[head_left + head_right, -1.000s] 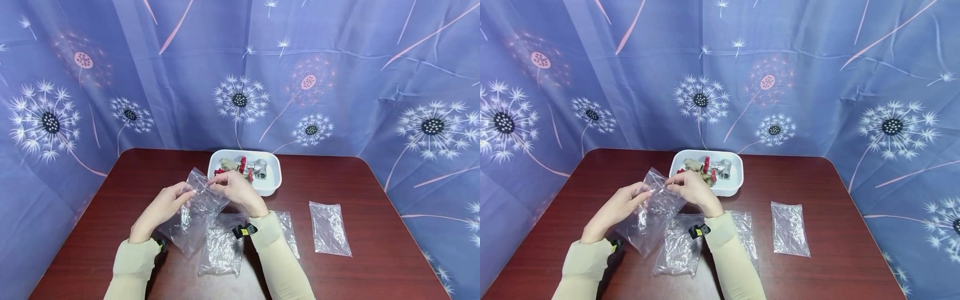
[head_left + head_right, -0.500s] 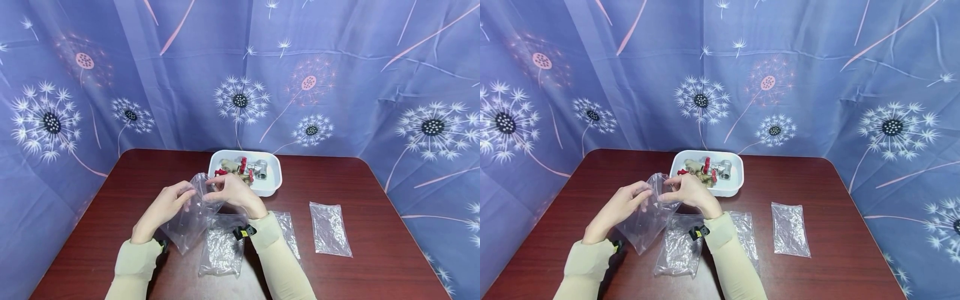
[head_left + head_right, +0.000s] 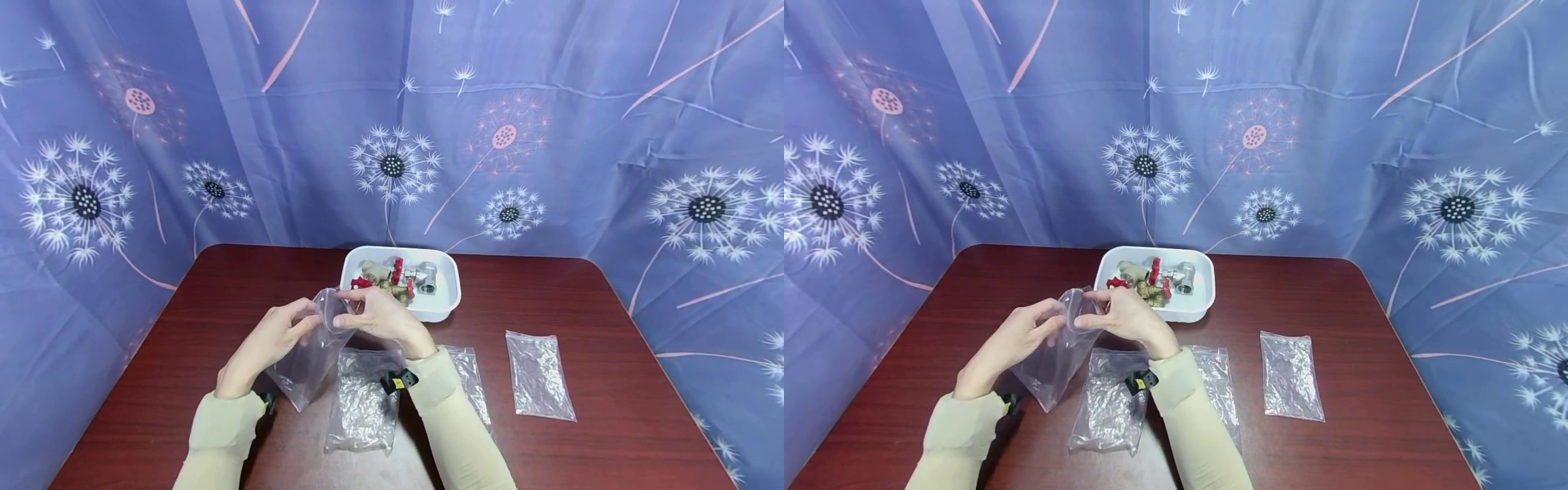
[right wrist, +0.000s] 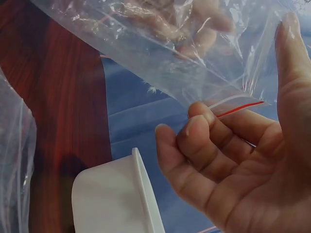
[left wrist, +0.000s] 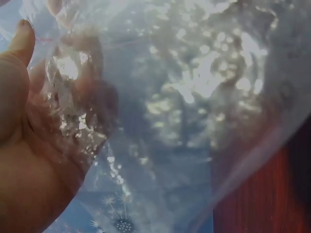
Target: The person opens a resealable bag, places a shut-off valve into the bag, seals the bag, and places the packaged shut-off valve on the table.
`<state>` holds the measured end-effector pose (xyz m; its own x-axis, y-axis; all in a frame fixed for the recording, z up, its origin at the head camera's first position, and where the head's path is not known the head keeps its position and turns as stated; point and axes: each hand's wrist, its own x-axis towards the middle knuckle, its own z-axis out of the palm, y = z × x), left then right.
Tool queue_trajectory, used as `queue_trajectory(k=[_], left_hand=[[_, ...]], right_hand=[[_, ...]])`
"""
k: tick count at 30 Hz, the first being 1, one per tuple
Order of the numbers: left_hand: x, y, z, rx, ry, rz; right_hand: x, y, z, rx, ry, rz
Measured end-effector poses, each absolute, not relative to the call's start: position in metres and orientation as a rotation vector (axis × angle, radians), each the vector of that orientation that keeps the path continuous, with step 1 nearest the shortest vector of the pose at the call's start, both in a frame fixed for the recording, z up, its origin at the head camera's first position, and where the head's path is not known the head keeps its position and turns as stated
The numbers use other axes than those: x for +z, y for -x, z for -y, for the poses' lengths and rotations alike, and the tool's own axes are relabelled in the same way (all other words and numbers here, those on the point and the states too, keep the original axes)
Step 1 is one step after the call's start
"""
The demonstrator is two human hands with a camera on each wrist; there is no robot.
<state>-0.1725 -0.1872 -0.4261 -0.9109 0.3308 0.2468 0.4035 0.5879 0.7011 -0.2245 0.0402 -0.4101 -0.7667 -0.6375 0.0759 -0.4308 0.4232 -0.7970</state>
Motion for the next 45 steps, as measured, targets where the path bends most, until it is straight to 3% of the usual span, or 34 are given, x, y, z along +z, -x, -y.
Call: queue_trajectory(k=[12, 31, 45], left_hand=[[-0.431, 0.174, 0.191, -1.181, 0.6, 2.696], [-0.437, 0.177, 0.195, -1.233, 0.617, 2.604], [-0.437, 0.178, 0.205, -1.282, 0.538, 2.604]], right_hand=[[-0.409, 0.221, -0.041, -1.331, 0.86, -2.434], [-0.405, 0.232, -0.066, -1.448, 0.978, -2.528], [-0.393, 0.264, -0.099, -1.46, 0.574, -2.742]])
